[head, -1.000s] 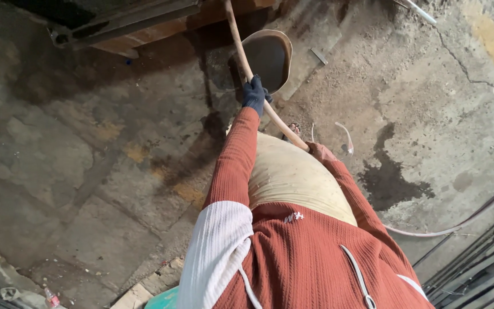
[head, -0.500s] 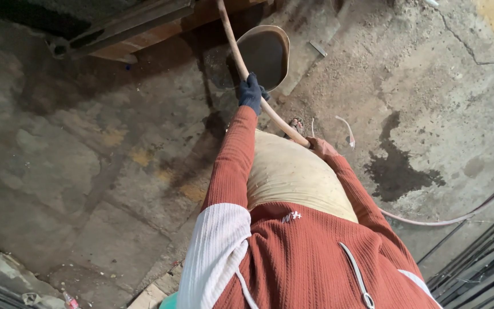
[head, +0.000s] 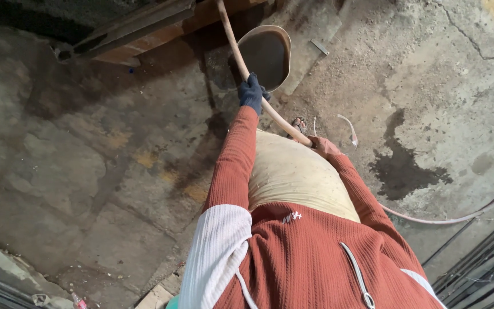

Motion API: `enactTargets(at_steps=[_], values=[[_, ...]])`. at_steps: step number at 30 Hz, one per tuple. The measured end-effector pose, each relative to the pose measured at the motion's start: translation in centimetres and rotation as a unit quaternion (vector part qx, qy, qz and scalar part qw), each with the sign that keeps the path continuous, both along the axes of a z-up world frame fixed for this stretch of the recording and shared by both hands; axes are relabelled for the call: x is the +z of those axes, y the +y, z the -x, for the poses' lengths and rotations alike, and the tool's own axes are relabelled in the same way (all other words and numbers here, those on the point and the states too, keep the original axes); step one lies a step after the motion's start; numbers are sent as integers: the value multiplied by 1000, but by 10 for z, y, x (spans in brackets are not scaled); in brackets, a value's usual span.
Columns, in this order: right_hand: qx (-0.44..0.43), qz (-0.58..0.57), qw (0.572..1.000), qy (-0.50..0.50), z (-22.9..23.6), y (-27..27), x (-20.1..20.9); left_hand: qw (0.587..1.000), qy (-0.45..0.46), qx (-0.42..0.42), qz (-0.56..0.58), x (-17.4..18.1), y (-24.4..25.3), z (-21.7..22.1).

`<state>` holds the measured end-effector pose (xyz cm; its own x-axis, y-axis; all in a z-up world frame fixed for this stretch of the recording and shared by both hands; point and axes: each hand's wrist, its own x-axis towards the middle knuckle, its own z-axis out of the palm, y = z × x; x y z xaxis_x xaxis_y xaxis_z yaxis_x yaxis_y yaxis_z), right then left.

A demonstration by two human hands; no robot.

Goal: Probing and maintaining the interior of an industrial evaporative cooler using a wooden stick and water hose.

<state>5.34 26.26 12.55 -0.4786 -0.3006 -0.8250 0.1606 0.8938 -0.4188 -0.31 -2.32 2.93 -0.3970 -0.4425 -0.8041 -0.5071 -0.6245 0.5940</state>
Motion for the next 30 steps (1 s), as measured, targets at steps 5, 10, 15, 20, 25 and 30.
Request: enactTargets(at_steps=[5,10,15,20,25,30], values=[[-2,-12,1000,-7,1,-8,16,1000,6,14,-15,7,1,0],[23,-10,1000,10,0,3,-7,1000,16,0,-4,9,2,-1],[52,12,998,27,-1,20,-33,999,18,-38,24,20,4,0],[85,43,994,60,-2,34,-53,999,28,-32,12,25,7,1],[78,43,994,60,-3,37,-50,999,40,-24,-1,7,15,2],[91,47,993,61,-1,42,-60,998,54,-17,-15,6,17,3]])
